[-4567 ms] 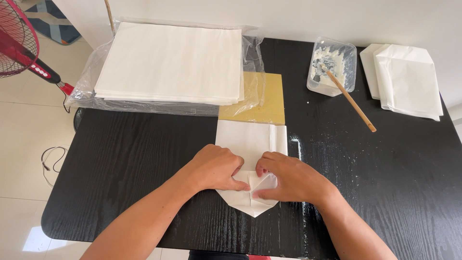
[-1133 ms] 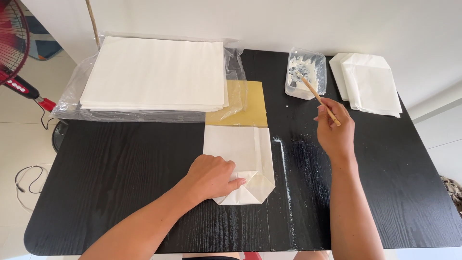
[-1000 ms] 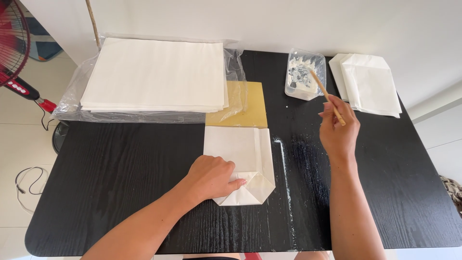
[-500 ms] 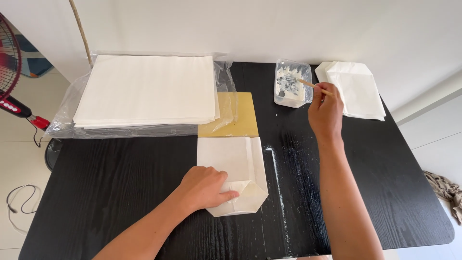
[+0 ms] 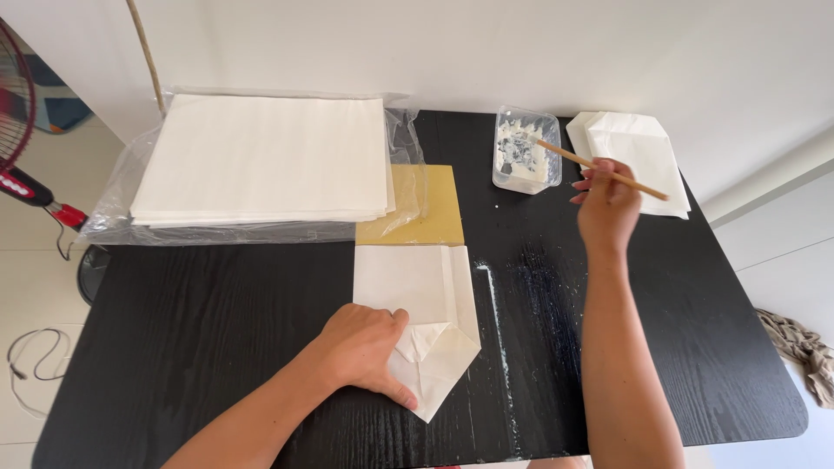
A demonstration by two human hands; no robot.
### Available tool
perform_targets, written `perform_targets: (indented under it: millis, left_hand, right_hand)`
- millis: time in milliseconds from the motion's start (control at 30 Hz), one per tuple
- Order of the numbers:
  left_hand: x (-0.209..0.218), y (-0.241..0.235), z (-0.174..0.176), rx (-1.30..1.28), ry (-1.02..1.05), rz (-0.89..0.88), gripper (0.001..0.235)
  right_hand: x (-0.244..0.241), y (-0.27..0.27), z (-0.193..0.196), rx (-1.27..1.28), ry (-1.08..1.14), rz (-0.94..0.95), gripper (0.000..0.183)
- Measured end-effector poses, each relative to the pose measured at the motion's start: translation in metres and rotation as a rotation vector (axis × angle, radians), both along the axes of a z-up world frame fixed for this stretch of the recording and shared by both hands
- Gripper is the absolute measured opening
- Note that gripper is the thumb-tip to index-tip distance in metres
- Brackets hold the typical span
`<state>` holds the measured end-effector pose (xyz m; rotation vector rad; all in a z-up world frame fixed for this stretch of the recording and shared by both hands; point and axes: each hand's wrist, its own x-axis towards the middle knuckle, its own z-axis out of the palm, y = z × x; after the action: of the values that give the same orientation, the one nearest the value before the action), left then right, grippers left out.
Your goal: The person applies glue to the edges of a folded white paper object using a brush, then presses the edges together to secure them. They repeat this process on different sections of the paper object.
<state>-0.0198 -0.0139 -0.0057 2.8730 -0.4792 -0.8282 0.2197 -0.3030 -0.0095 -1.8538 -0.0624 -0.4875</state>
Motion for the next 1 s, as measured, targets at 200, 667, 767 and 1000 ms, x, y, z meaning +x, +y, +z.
perform_targets:
  millis: [200,667,767,1000]
  left_hand:
    - [-0.004,-0.005,-0.002,0.023,0.005,0.008,0.098]
    - [-0.074,-0.016,-0.039,-0.088,-0.557,0.152,0.092]
    - [-0.1,-0.023,-0.051,-0.2,-0.731,0.156,0.07]
    - [-0.12,-0.026,-0.064,-0.339,-0.979,0.18,0.009]
  right_hand:
    - [-0.043,-0.009,0.041,0.484,0.065,0.115,0.015]
    - [-0.188,-0.017,0.043,0.674,0.08,0.224,0.035]
    - [-0.213,-0.021,0.032,0.589,0.074,0.317,0.035]
    - [-0.252,-0.025,0.008,0.328,-0.008,0.623,0.02]
